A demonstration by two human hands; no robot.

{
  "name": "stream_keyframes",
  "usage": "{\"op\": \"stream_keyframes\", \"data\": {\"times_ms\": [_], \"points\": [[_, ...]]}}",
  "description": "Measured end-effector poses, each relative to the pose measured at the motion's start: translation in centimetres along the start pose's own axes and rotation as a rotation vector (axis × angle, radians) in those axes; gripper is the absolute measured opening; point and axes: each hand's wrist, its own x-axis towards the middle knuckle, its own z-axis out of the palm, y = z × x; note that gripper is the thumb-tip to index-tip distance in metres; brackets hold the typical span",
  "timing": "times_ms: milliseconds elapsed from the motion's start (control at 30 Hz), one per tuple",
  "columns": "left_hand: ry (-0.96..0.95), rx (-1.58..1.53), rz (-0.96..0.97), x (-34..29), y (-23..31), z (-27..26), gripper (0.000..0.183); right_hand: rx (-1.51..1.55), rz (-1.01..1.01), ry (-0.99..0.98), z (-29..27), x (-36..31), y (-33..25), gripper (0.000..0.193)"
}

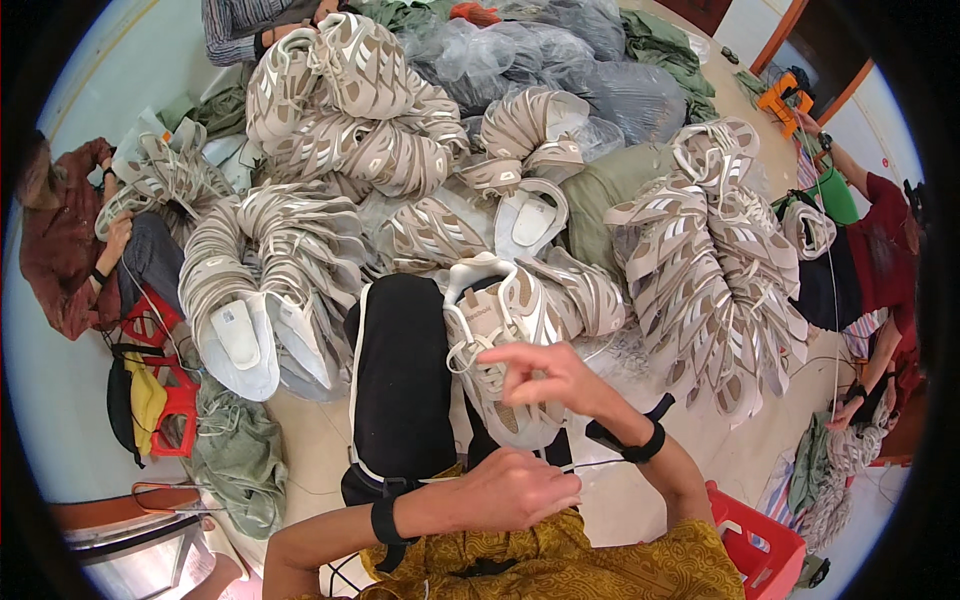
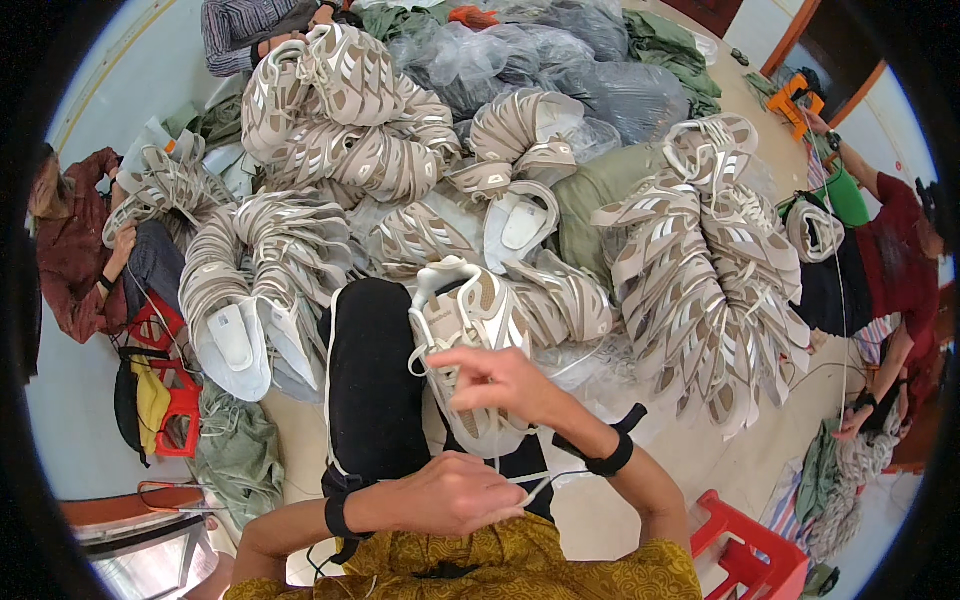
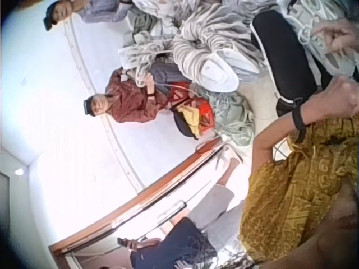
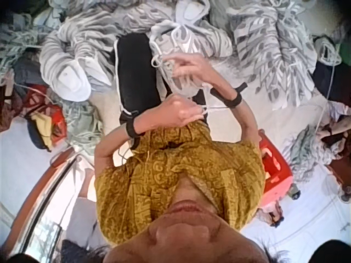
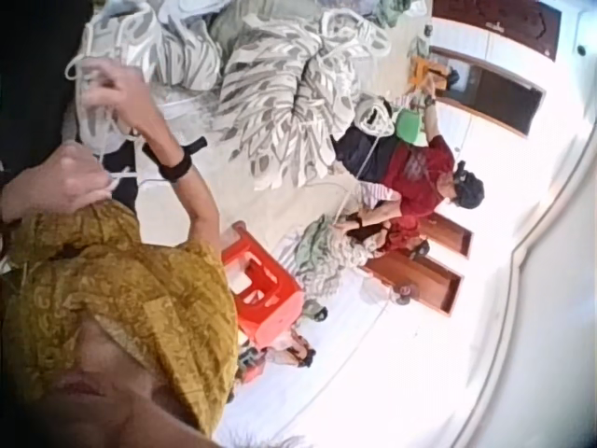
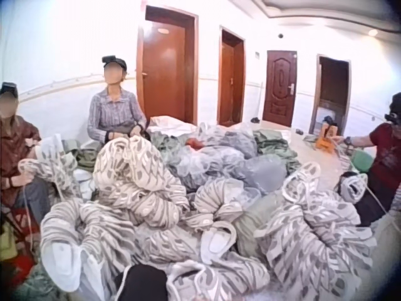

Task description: Thread laces through the eyelets of shoe uppers and tie them.

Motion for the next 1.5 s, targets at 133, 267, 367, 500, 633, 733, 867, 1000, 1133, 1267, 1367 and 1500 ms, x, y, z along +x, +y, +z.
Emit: {"op": "stream_keyframes", "data": {"times_ms": [133, 267, 367, 500, 633, 733, 867, 1000, 1133, 1267, 1367, 1500], "points": [[0.129, 0.058, 0.053, -1.7, -0.4, 0.0, 0.013, -0.553, -0.296, 0.065, 0.0, -0.2, 0.2, 0.042], [0.459, -0.370, -0.582, -5.1, -1.4, -5.5, 0.016, -0.747, -0.470, 0.171, -1.8, -0.6, 1.4, 0.041], [1.140, -0.608, -0.497, -6.1, -4.3, -10.0, 0.028, -0.862, -0.524, 0.141, -1.2, -0.8, 1.0, 0.038], [1.249, -0.636, -0.621, -7.9, -5.9, -13.1, 0.026, -0.961, -0.462, 0.176, -0.5, -0.2, 2.0, 0.043], [1.252, -0.255, -0.864, -9.0, -7.0, -14.2, 0.032, -0.808, -0.395, 0.283, -1.9, 0.8, 2.8, 0.044], [1.113, 0.212, -0.868, -9.7, -8.0, -14.0, 0.042, -0.823, -0.568, 0.413, -2.8, 1.6, 2.6, 0.043], [1.008, 0.473, -0.747, -6.2, -7.1, -12.6, 0.043, -0.885, -0.328, 0.507, -2.4, 1.8, 2.1, 0.043], [0.841, 0.664, -0.523, -2.8, -6.9, -10.8, 0.029, -0.756, -0.165, 0.452, -2.3, 1.8, 2.7, 0.047], [0.536, 0.524, -0.340, -0.3, -7.8, -6.5, 0.022, -0.480, -0.062, 0.398, -2.9, 2.3, 2.7, 0.047], [0.411, 0.533, -0.376, 0.8, -8.8, -3.6, 0.025, 0.259, 0.018, 0.290, -4.0, 1.6, 3.2, 0.050], [0.378, 0.542, -0.371, 1.4, -8.9, -3.0, 0.028, 0.379, -0.021, 0.277, -3.6, 0.0, 3.9, 0.048], [0.353, 0.606, -0.364, 1.5, -8.4, -2.8, 0.025, 0.120, -0.011, 0.228, -1.1, -3.1, 2.6, 0.038]]}}
